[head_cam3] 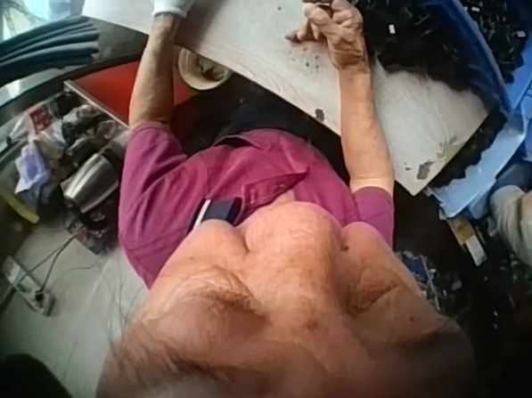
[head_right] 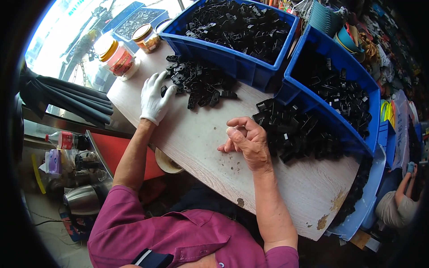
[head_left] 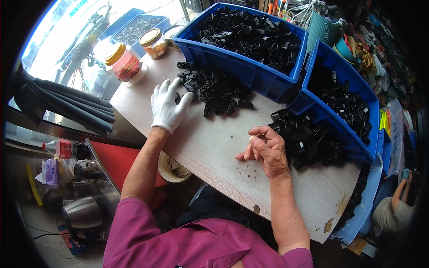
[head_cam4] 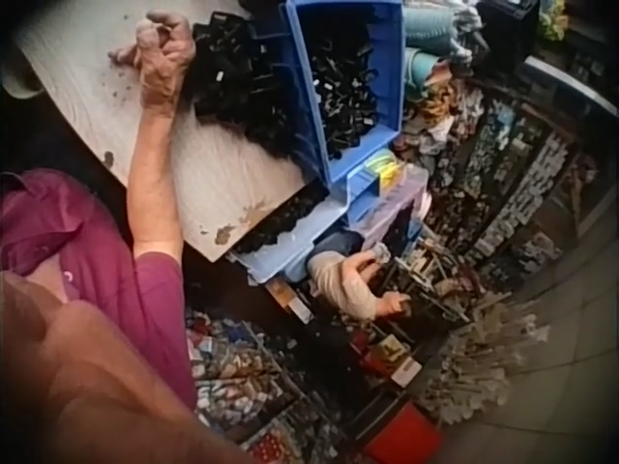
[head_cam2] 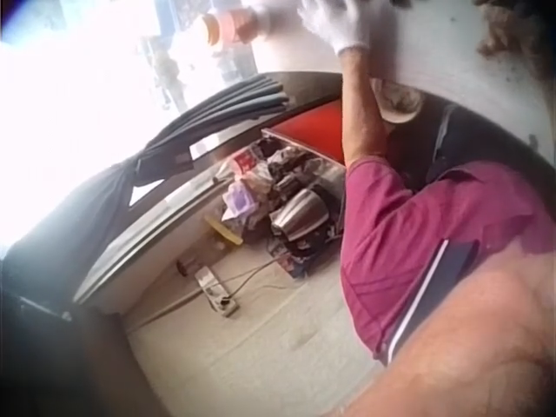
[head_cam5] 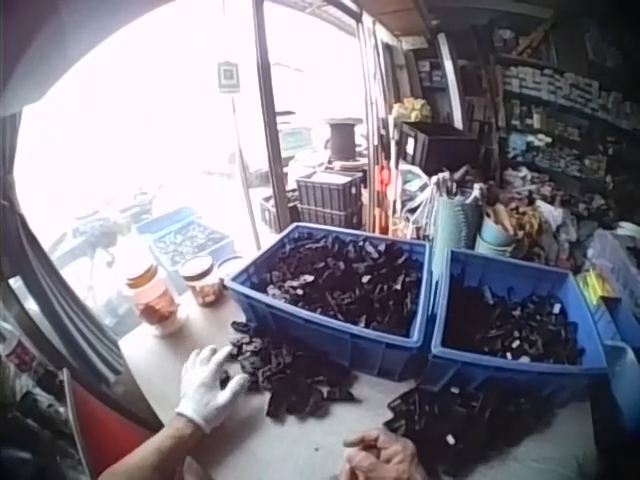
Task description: The recorder is sorting through small black plastic hardware components on a workbench, inspecting them and moving them between piles and blue storage bins.
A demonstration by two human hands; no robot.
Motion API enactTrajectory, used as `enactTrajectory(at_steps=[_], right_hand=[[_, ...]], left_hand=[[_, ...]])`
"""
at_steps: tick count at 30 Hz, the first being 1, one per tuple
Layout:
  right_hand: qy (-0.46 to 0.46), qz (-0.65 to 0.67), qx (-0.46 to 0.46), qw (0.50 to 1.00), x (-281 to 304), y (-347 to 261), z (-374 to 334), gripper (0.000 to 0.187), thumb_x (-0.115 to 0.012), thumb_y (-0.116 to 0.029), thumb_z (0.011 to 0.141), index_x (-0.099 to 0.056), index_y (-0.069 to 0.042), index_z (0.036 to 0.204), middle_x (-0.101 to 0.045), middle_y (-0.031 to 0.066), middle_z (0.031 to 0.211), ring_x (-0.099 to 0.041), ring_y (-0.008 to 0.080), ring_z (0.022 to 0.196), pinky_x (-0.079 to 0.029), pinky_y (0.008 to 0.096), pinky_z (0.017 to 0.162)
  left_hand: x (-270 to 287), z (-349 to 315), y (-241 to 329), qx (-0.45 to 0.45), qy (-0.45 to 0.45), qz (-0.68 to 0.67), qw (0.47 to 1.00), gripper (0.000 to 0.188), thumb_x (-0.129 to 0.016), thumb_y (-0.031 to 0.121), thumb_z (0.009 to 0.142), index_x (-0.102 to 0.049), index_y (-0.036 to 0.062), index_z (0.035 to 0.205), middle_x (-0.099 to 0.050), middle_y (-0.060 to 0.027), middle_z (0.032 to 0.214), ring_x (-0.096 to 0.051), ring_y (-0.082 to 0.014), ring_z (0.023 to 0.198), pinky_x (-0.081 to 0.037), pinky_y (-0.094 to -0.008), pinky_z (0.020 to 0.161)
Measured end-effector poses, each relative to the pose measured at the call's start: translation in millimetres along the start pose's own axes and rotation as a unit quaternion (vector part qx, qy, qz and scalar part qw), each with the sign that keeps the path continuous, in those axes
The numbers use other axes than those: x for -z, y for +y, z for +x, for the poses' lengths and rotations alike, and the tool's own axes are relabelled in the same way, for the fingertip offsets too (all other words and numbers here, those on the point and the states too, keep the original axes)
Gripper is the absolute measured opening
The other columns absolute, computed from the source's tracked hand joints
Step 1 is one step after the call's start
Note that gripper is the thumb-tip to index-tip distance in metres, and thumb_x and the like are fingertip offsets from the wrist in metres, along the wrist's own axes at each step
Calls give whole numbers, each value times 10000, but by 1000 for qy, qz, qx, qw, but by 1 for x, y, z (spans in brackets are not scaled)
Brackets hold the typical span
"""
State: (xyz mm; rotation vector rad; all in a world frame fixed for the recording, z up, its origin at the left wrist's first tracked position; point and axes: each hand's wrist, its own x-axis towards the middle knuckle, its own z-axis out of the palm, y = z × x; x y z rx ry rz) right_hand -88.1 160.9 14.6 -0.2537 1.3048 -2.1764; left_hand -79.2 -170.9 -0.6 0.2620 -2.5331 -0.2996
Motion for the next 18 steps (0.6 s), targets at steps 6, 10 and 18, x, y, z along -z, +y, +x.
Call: enactTrajectory(at_steps=[6, 10, 18], right_hand=[[6, -1, -4, 1000, -1, -2, -2, 244, -690, -124, 980, -629, 23, 1165, -521, -5, 638, -645, 121, 631, -667, 434, 730], [4, -3, -6, 1000, -2, -3, -2, 250, -689, -122, 981, -624, 27, 1171, -534, 1, 646, -643, 119, 629, -667, 428, 728], [5, -2, -12, 1000, -3, -4, -2, 258, -692, -138, 976, -618, 4, 1179, -504, 14, 629, -650, 159, 638, -662, 515, 746]], left_hand=[[-16, 4, 59, -26, -63, -12, 998, 844, -723, 559, 844, -460, 119, 1515, -437, -277, 1500, -333, -541, 1411, -272, -667, 1145], [-18, 14, 73, -23, -64, 5, 998, 792, -718, 545, 859, -492, 118, 1487, -438, -272, 1504, -345, -527, 1413, -265, -681, 1144], [7, 61, 80, -160, 146, -114, 969, 471, -784, 217, 861, -647, 48, 1279, -620, -222, 1306, -563, -428, 1248, -428, -494, 1081]])
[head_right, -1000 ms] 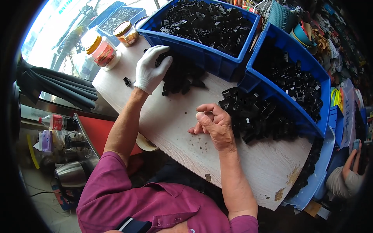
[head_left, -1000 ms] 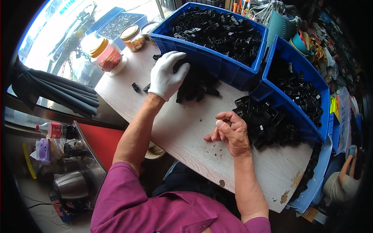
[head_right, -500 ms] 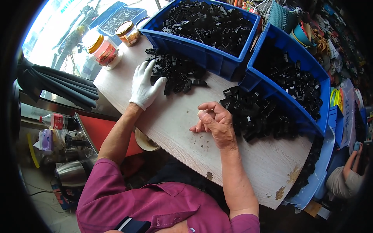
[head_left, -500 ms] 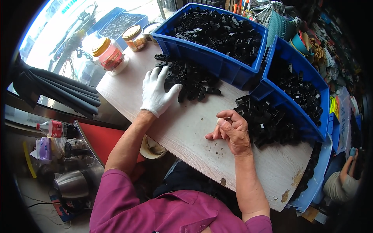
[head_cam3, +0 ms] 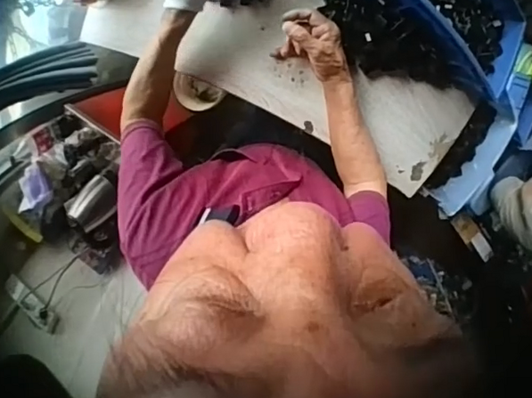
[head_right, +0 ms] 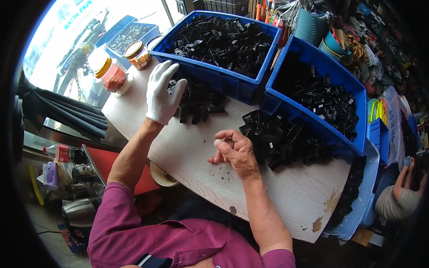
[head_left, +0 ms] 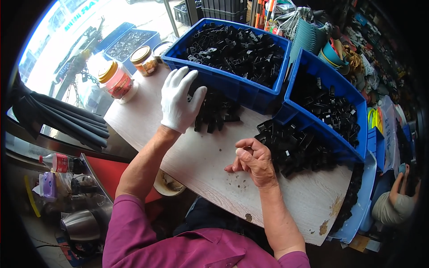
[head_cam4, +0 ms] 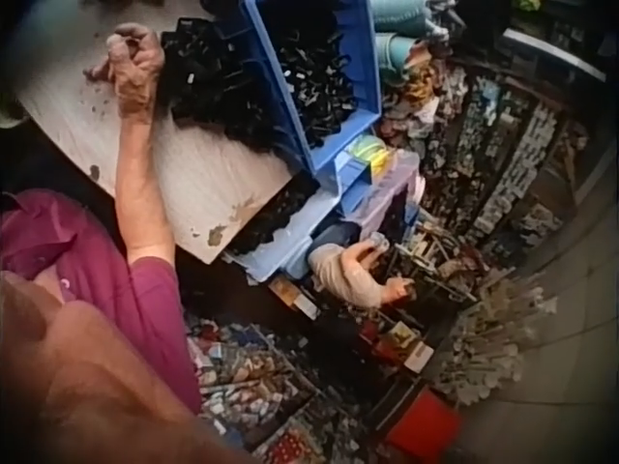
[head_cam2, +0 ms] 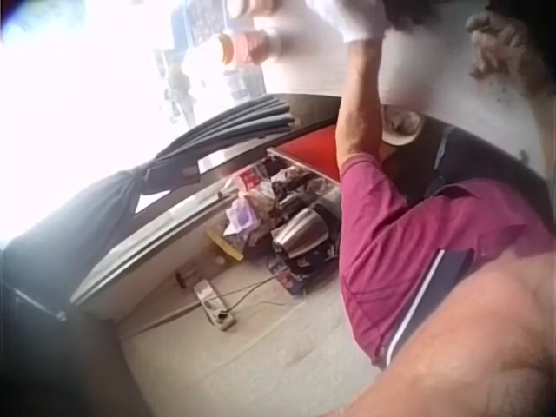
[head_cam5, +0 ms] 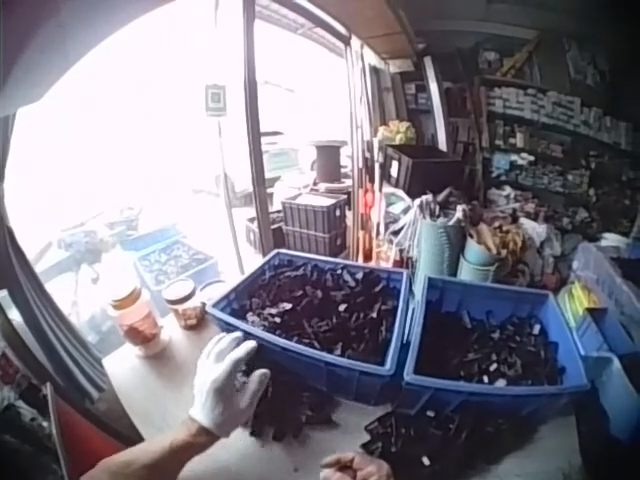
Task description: The recorder is sorting through small black plastic hardware components on a workbench, inspecting them and moving them between piles and blue storage bins.
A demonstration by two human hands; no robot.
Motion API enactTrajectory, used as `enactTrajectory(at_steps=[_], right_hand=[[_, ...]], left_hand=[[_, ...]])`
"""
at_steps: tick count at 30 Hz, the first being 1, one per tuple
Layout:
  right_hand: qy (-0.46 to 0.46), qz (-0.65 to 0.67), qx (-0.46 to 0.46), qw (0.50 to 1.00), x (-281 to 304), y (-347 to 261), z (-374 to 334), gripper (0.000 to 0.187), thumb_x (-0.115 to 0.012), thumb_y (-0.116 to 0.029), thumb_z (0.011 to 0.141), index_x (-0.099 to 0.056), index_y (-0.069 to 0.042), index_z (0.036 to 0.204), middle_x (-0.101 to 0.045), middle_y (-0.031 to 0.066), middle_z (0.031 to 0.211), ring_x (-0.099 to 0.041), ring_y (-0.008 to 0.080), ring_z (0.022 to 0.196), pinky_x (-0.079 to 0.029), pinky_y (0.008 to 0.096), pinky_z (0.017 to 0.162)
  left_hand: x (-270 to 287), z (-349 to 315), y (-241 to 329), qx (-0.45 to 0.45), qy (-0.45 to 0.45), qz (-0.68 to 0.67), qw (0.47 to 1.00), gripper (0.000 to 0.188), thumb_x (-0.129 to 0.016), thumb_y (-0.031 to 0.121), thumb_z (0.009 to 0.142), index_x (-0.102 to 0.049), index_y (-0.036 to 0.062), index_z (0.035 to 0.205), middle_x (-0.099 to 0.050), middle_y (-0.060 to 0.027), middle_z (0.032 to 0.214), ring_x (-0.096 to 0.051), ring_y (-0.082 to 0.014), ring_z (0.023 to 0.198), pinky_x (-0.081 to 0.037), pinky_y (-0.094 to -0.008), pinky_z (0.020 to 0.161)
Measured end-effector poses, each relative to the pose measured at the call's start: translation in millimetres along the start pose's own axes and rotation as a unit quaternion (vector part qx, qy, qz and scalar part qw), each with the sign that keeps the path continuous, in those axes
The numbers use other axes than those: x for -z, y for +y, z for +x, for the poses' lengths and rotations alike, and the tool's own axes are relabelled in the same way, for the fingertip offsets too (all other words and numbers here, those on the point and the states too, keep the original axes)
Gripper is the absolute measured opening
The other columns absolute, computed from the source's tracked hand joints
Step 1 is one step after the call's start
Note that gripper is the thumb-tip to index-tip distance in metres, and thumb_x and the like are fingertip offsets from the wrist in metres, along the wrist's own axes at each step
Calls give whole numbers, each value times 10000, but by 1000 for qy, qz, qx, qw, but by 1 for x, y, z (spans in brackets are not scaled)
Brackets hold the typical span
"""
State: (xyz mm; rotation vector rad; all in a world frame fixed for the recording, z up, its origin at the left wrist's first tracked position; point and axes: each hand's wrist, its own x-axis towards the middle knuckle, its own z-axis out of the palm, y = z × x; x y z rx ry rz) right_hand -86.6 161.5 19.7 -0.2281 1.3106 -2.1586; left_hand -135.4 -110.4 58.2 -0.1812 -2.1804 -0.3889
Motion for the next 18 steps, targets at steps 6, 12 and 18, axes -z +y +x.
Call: enactTrajectory(at_steps=[6, 12, 18], right_hand=[[-4, 12, 3, 1000, 2, 0, -1, 230, -678, -123, 996, -616, 26, 1158, -609, 28, 724, -646, 116, 652, -669, 423, 743], [-14, 22, 5, 1000, 0, 0, -1, 208, -678, -114, 994, -626, 12, 1150, -594, 14, 707, -640, 110, 634, -664, 418, 753], [7, 14, -11, 1000, 3, 1, -1, 198, -664, -82, 988, -623, 18, 1153, -523, 7, 643, -673, 163, 650, -659, 518, 774]], left_hand=[[-26, 86, -4, -64, -11, -36, 997, 542, -787, 302, 855, -642, 68, 1322, -626, -225, 1310, -573, -420, 1237, -460, -477, 1067], [-91, 148, -31, -68, -149, 47, 985, 808, -744, 606, 809, -563, 151, 1451, -565, -191, 1386, -526, -402, 1284, -512, -493, 1021], [-134, 185, -23, -30, -317, 131, 939, 939, -698, 747, 767, -453, 297, 1553, -469, -157, 1532, -387, -406, 1446, -489, -610, 1051]])
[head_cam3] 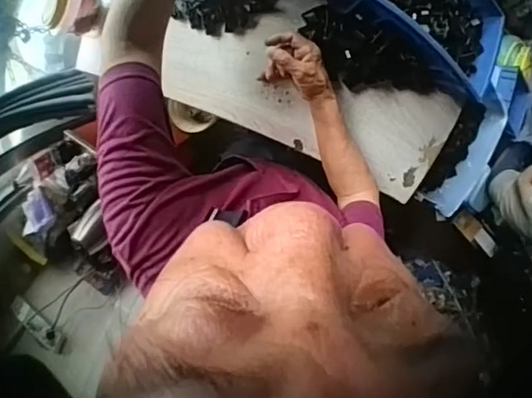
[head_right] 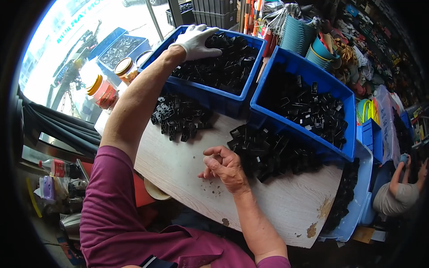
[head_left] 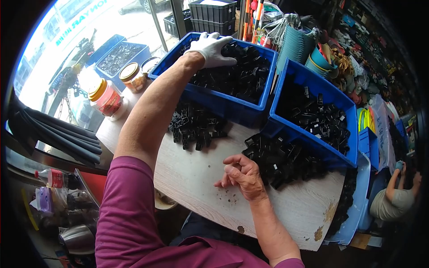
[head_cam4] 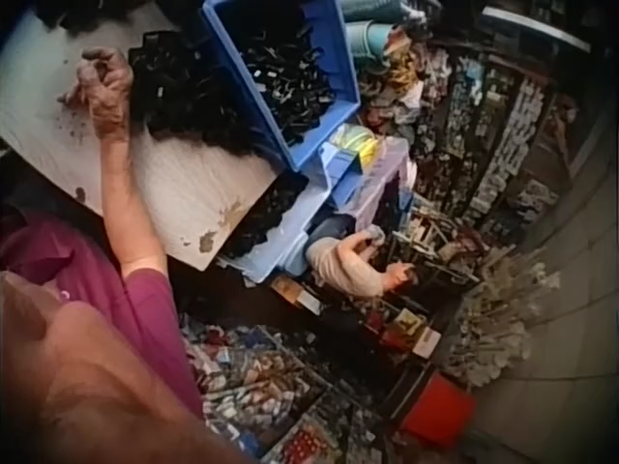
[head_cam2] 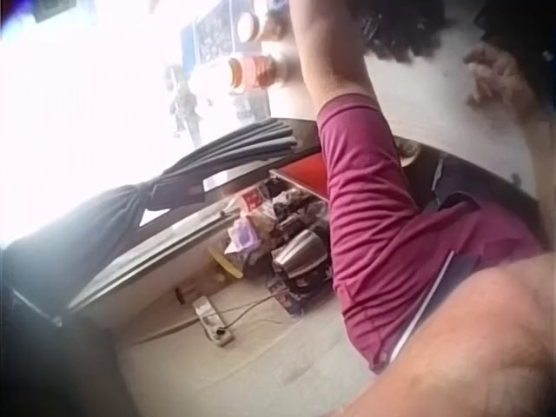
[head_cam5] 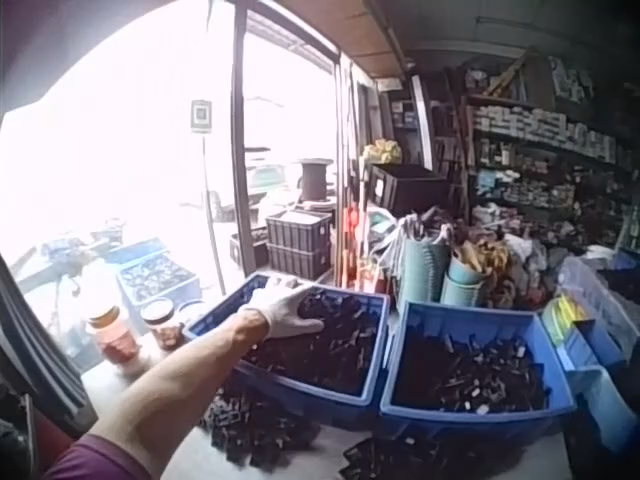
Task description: The recorder is sorting through small black plastic hardware components on a workbench, inspecting them and moving them between piles and blue storage bins.
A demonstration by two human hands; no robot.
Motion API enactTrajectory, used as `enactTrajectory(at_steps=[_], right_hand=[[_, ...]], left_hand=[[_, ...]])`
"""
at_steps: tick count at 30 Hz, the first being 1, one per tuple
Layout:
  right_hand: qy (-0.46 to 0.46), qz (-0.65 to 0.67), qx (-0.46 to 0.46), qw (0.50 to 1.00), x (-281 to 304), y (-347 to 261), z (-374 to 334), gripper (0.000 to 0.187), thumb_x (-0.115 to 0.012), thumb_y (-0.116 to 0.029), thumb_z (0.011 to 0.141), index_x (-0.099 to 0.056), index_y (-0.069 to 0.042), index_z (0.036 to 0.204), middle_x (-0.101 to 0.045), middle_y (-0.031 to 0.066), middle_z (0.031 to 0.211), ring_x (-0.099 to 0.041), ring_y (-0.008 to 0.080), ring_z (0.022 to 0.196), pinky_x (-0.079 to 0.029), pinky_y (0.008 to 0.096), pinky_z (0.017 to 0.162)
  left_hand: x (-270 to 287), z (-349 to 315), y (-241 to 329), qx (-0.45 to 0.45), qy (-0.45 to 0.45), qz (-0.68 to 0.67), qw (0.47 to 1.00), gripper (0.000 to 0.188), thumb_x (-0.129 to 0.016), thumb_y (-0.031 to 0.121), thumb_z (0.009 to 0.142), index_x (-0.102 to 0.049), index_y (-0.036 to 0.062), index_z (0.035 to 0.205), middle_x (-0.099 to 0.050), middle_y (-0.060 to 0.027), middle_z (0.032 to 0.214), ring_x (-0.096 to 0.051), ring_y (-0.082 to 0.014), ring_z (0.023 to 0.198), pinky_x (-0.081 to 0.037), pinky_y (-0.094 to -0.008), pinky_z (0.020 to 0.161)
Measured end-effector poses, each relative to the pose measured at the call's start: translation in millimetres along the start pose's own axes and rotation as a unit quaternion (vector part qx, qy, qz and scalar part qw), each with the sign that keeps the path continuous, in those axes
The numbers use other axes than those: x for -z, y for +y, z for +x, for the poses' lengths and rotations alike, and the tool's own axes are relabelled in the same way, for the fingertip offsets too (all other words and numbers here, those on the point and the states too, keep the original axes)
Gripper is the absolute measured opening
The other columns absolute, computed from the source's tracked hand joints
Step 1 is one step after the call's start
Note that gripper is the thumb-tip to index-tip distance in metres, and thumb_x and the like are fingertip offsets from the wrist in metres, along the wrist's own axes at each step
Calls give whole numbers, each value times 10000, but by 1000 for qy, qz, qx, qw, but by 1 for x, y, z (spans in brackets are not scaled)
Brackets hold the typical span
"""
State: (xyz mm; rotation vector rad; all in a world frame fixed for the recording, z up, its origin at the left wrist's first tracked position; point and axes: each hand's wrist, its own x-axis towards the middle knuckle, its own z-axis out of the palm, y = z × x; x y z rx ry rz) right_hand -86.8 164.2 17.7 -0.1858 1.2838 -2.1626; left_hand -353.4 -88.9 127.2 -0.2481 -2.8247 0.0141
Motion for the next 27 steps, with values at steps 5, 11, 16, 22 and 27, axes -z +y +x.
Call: enactTrajectory(at_steps=[5, 11, 16, 22, 27], right_hand=[[-5, 2, -6, 1000, -2, -1, 0, 189, -659, -81, 992, -625, 16, 1151, -526, 7, 645, -675, 162, 653, -657, 530, 782], [-22, 24, 15, 999, 3, 0, 0, 211, -673, -111, 996, -626, 3, 1167, -578, 4, 726, -643, 106, 663, -661, 421, 774], [-26, 24, 10, 999, -1, 1, 0, 204, -670, -106, 998, -625, 9, 1160, -581, 10, 734, -637, 108, 662, -662, 431, 777], [-21, 39, 8, 999, -1, 4, 1, 196, -674, -78, 985, -628, 17, 1150, -568, 16, 710, -647, 140, 655, -663, 476, 769], [-10, 7, 29, 999, 2, 4, 0, 204, -673, -103, 990, -604, -3, 1154, -476, 17, 624, -621, 203, 623, -631, 589, 753]], left_hand=[[-10, 6, -10, 27, -61, -72, 995, 886, -687, 713, 789, -475, 302, 1545, -453, -167, 1554, -560, -405, 1326, -506, -532, 1071], [5, -18, 15, -7, -84, 35, 996, 638, -774, 379, 811, -616, 284, 1421, -613, -186, 1333, -679, -383, 1136, -572, -463, 959], [9, -22, 9, 13, -95, -3, 995, 604, -736, 287, 808, -622, 279, 1402, -611, -197, 1333, -668, -390, 1166, -567, -478, 965], [-3, -20, -4, 27, -107, -40, 993, 613, -691, 322, 839, -590, 305, 1443, -578, -202, 1401, -634, -377, 1239, -551, -470, 1007], [1, -21, 6, -5, -70, -49, 996, 478, -671, 261, 821, -696, 261, 1298, -679, -192, 1251, -698, -373, 1113, -589, -463, 918]])
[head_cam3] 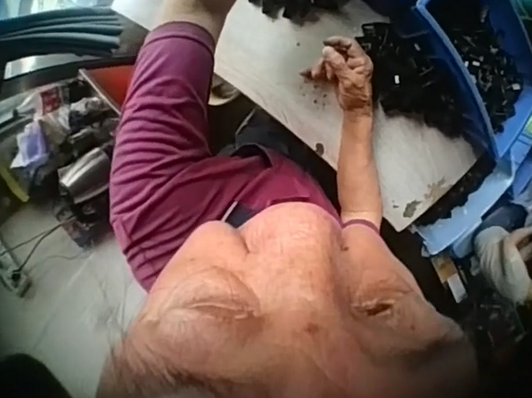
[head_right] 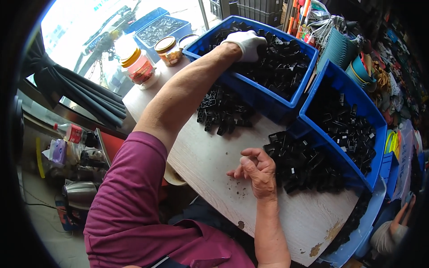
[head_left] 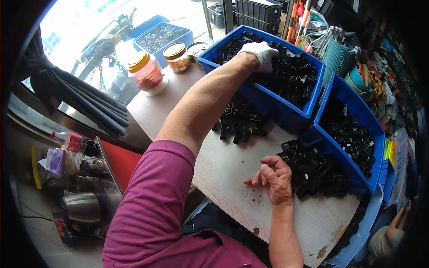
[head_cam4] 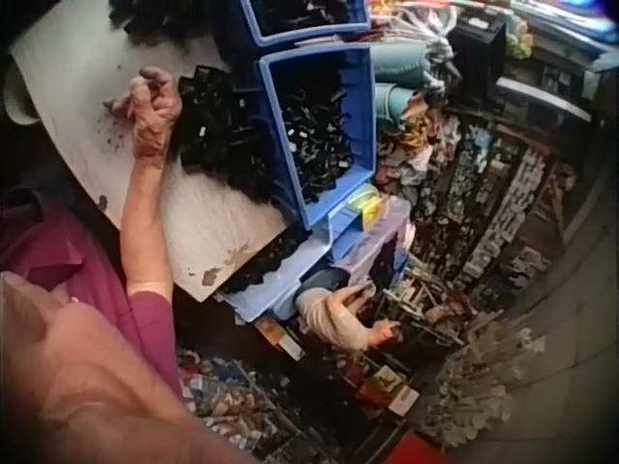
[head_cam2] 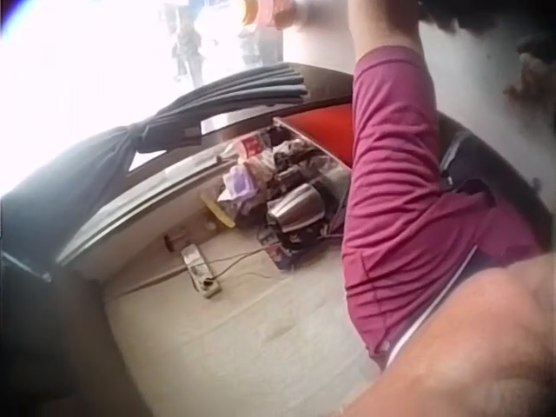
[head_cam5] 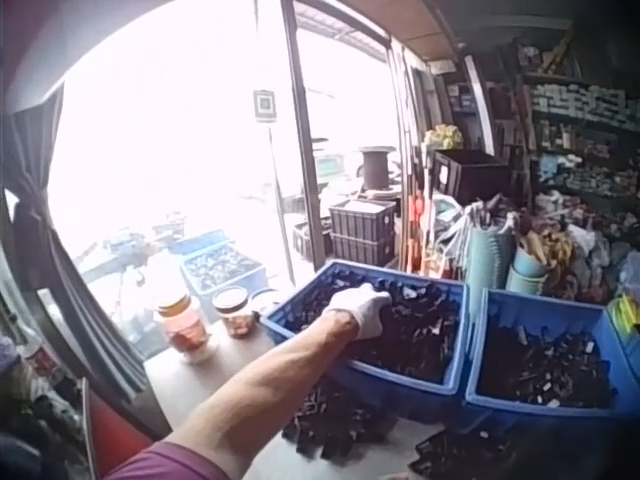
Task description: The recorder is sorting through small black plastic hardware components on a workbench, inspecting them and moving them between piles and blue storage bins.
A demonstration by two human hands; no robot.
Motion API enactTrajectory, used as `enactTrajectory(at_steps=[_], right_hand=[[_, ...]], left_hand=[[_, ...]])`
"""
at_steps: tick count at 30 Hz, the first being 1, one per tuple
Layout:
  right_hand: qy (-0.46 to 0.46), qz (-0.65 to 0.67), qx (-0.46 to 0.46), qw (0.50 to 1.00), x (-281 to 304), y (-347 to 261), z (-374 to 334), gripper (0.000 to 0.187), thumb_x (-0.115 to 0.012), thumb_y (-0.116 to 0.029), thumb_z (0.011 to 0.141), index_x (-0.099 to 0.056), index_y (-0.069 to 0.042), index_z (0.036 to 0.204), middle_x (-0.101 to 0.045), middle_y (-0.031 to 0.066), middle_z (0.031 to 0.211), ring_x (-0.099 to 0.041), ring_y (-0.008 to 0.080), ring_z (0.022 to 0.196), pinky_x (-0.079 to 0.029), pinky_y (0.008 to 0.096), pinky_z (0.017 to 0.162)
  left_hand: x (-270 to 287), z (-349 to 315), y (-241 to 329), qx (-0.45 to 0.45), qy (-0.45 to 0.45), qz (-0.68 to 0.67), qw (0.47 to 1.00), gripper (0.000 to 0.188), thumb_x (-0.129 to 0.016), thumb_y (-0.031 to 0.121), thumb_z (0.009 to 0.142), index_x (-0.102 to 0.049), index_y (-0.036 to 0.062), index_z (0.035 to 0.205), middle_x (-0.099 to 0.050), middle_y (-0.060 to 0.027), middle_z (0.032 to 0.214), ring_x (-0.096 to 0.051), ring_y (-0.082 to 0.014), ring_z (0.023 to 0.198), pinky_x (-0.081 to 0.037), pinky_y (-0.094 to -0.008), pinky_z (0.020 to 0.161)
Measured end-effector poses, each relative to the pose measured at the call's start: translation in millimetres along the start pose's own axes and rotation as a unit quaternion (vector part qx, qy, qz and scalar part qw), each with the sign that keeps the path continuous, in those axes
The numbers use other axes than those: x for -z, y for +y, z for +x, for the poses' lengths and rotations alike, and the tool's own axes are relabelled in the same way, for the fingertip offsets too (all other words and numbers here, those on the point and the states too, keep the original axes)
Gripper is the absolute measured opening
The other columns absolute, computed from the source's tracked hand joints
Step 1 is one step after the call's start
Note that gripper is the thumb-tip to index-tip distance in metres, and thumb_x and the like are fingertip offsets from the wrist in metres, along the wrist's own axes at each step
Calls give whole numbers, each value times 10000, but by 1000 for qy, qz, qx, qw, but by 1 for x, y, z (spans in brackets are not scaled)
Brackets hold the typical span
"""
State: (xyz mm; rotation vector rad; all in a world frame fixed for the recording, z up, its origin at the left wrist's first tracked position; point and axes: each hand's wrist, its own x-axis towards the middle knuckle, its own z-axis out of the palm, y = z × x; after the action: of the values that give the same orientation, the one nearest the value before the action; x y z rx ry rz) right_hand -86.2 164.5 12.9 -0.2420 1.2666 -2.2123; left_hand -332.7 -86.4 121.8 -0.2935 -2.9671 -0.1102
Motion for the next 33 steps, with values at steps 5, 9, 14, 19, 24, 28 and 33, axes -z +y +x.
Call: enactTrajectory(at_steps=[5, 9, 14, 19, 24, 28, 33], right_hand=[[1, 21, 0, 1000, -4, -1, 1, 180, -684, -88, 984, -632, 10, 1125, -516, 1, 644, -641, 149, 620, -661, 500, 756], [0, 20, 4, 1000, -5, -1, 1, 185, -686, -94, 983, -630, 14, 1122, -507, 1, 639, -636, 155, 618, -660, 510, 751], [4, -12, 8, 1000, -2, 0, 0, 212, -674, -124, 984, -612, -11, 1152, -461, 16, 593, -607, 199, 607, -638, 574, 730], [3, 20, 0, 1000, -3, -3, -1, 175, -676, -72, 981, -631, 10, 1129, -508, 6, 636, -632, 157, 618, -661, 507, 748], [-5, 19, -11, 1000, -4, -2, 1, 191, -666, -70, 982, -627, 11, 1151, -538, 15, 663, -637, 141, 634, -659, 478, 759], [-6, 16, -15, 1000, -2, -2, 2, 211, -672, -86, 983, -623, 23, 1156, -551, 15, 686, -634, 134, 636, -662, 452, 753], [-5, 8, -11, 1000, -2, -3, 0, 224, -674, -98, 987, -621, 31, 1162, -569, 16, 716, -632, 121, 649, -665, 427, 752]], left_hand=[[7, -5, 1, 14, 11, 1, 1000, 418, -665, 257, 809, -743, 245, 1219, -738, -147, 1177, -724, -338, 1071, -600, -454, 887], [6, -6, 5, 49, -29, 26, 998, 446, -662, 284, 818, -720, 249, 1259, -729, -129, 1220, -713, -326, 1113, -590, -447, 934], [5, -3, 3, 35, -21, 12, 999, 392, -660, 293, 828, -749, 244, 1206, -742, -143, 1176, -714, -341, 1097, -584, -446, 937], [7, -6, 6, 47, 42, -38, 997, 349, -685, 374, 838, -768, 235, 1147, -755, -106, 1147, -712, -315, 1101, -575, -436, 947], [-1, -3, -3, 35, 139, -83, 986, 343, -700, 369, 840, -784, 211, 1133, -777, -109, 1046, -739, -305, 991, -580, -398, 925], [-3, -1, -6, 18, 189, -121, 974, 305, -712, 355, 858, -797, 168, 1083, -780, -101, 1042, -747, -284, 965, -583, -373, 914], [3, -1, -18, 15, 236, -234, 943, 339, -698, 373, 828, -801, 154, 1066, -780, -118, 1027, -745, -276, 949, -573, -343, 901]])
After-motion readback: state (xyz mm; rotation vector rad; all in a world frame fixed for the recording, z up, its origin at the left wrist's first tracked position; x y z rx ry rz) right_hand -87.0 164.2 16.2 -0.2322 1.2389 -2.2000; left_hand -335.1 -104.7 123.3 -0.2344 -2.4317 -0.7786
